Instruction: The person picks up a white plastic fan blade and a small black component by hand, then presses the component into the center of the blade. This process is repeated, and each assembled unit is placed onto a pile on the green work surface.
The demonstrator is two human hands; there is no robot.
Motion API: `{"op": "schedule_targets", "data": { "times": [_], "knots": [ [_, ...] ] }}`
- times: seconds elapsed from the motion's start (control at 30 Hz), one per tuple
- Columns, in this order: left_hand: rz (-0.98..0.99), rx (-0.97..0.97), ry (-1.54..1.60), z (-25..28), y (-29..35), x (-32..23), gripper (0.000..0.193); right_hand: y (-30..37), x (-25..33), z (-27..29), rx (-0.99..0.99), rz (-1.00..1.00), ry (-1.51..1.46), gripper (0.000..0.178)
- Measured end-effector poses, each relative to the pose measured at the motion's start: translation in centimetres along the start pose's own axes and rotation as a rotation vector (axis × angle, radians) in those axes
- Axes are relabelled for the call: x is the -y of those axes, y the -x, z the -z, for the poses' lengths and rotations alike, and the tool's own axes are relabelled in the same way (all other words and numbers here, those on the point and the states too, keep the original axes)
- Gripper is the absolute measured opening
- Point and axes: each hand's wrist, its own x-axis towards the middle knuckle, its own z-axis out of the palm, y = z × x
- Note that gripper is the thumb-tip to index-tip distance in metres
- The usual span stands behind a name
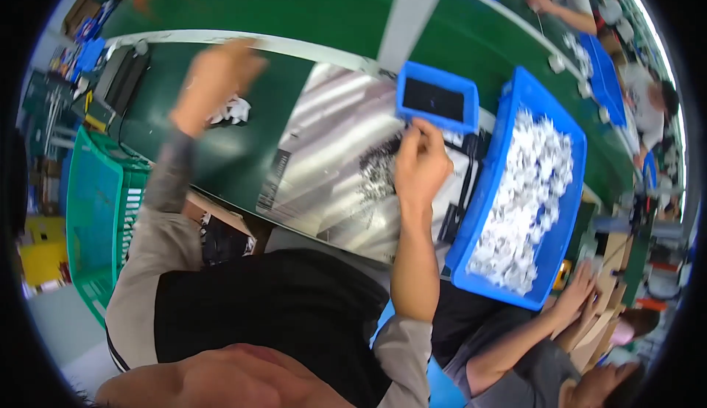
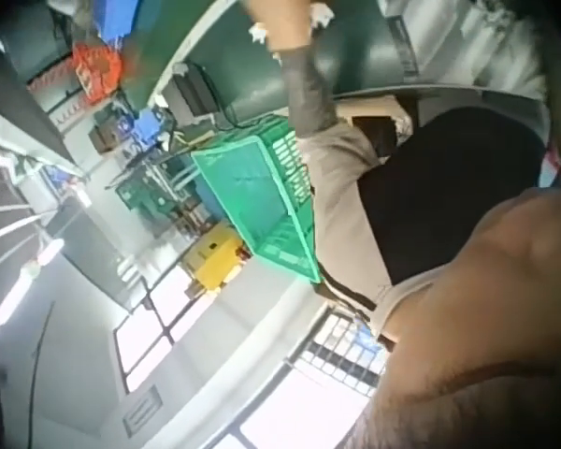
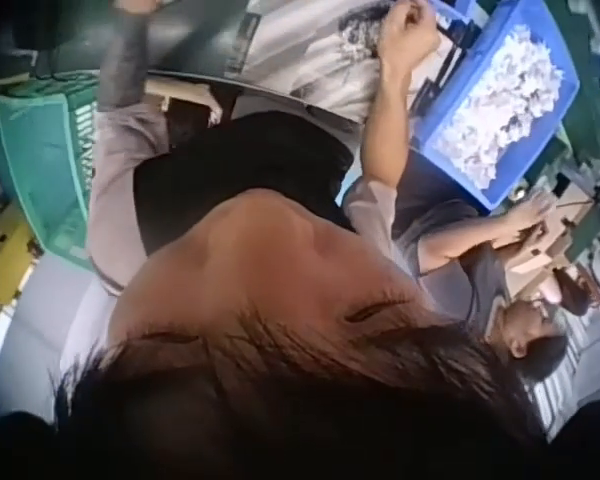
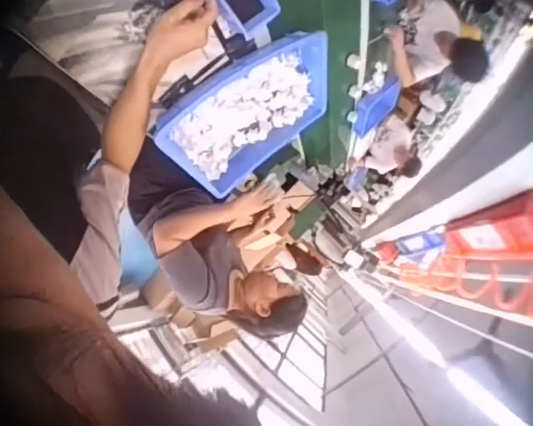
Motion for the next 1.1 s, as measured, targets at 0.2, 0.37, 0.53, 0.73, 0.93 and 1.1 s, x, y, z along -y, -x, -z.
{"op": "schedule_targets", "data": {
  "times": [0.2, 0.37, 0.53, 0.73, 0.93, 1.1],
  "knots": [
    [0.048, -0.030, 0.025, -8.1, 0.3, 22.9, 0.048, -0.5, 0.4, -0.6, 0.032, 0.098, 0.049, 0.014],
    [0.331, 0.050, 0.463, -7.5, 0.5, 20.2, 0.044, -0.1, 0.3, 0.2, 0.323, 0.161, 0.181, 0.014],
    [0.251, -0.061, 0.587, -8.4, 0.9, 22.7, 0.036, -0.3, 1.6, 0.9, 0.518, 0.311, 0.480, 0.013],
    [0.219, -0.431, 0.637, -4.8, 0.3, 19.7, 0.029, -1.7, 3.3, -1.6, 0.709, 0.304, 0.792, 0.013],
    [0.021, -0.019, 1.287, -1.0, 0.2, -2.9, 0.034, -2.2, 3.1, -3.3, 0.691, 0.329, 0.921, 0.015],
    [-0.118, 0.035, 1.664, -5.5, -0.3, -8.6, 0.042, -2.1, 3.8, -3.7, 0.857, 0.316, 0.910, 0.018]
  ]
}}
